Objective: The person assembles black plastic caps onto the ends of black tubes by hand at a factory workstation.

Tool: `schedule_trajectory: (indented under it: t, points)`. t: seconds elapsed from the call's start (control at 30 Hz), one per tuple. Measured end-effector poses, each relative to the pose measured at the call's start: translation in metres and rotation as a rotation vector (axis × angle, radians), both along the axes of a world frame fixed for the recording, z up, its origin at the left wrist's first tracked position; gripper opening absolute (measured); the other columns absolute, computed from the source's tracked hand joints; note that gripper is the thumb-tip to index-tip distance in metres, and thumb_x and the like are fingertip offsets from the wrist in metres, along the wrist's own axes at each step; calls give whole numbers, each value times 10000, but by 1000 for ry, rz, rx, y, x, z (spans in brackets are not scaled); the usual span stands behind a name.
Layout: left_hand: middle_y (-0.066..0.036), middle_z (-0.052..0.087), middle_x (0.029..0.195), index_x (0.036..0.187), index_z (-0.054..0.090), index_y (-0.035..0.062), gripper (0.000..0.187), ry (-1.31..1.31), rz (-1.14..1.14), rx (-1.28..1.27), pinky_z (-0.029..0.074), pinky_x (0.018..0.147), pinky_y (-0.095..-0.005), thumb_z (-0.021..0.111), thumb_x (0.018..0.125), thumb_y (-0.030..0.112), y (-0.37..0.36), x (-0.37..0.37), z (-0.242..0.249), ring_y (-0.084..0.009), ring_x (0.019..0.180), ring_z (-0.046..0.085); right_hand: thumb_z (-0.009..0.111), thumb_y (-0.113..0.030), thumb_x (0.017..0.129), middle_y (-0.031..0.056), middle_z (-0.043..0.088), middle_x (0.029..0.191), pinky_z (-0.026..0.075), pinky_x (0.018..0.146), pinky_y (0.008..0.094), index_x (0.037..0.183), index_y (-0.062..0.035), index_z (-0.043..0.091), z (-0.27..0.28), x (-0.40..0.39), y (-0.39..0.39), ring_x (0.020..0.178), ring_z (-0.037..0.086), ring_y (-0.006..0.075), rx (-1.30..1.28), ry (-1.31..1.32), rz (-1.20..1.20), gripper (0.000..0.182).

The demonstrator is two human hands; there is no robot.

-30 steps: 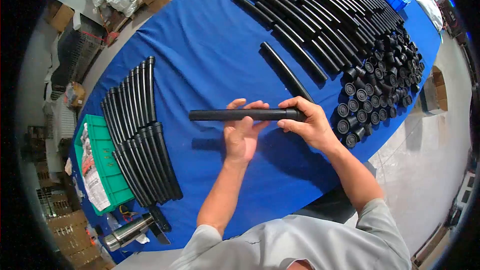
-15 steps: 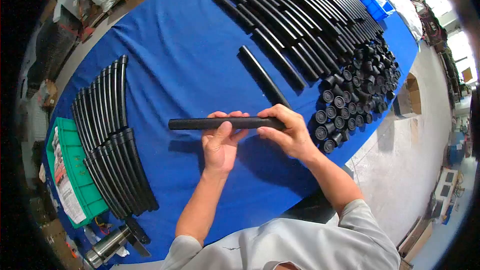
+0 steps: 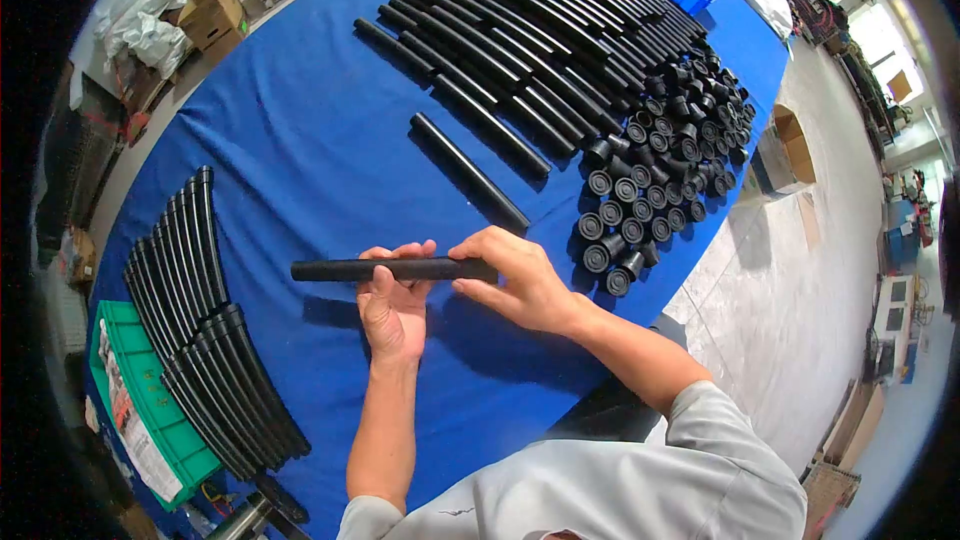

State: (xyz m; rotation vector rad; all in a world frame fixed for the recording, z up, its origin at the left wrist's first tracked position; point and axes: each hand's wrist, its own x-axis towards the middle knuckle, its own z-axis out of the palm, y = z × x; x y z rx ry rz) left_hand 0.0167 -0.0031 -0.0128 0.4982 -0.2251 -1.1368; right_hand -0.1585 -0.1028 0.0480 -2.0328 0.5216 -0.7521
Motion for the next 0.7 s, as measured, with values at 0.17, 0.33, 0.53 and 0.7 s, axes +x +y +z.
schedule_trajectory:
  t: [0.17, 0.33, 0.53, 0.7]
  points:
    - [-170, 702, 1180, 1214, 588, 113, 294, 35, -21, 55, 611, 938, -551, 701, 946, 72, 0, -3, 2, -382, 1141, 681, 775, -106, 862, 163, 635, 1033, 557, 791, 432, 1157, -3, 618, -8, -1, -1, 928, 664, 352, -33, -7, -36, 349]
    - [-181, 703, 1181, 1205, 594, 108, 283, 53, -32, 89, 632, 908, -530, 684, 946, 38, 2, 1, 1, -384, 1142, 683, 776, -99, 850, 169, 628, 1022, 562, 758, 437, 1199, -11, 619, -5, -2, -1, 919, 659, 365, -57, -7, 2, 393]
    - [-190, 702, 1177, 1195, 600, 96, 264, 51, -38, 86, 641, 889, -527, 681, 950, 40, 3, 2, -2, -386, 1133, 687, 770, -90, 848, 167, 620, 988, 560, 736, 440, 1205, -7, 621, -3, -2, -1, 882, 656, 363, -67, 27, 14, 396]
    - [-191, 703, 1172, 1193, 601, 95, 257, 11, 1, 103, 641, 890, -526, 677, 954, 41, 3, -1, 2, -382, 1129, 689, 773, -91, 845, 169, 621, 976, 553, 723, 445, 1192, -3, 625, -6, 1, 1, 855, 649, 370, -61, 14, -19, 387]
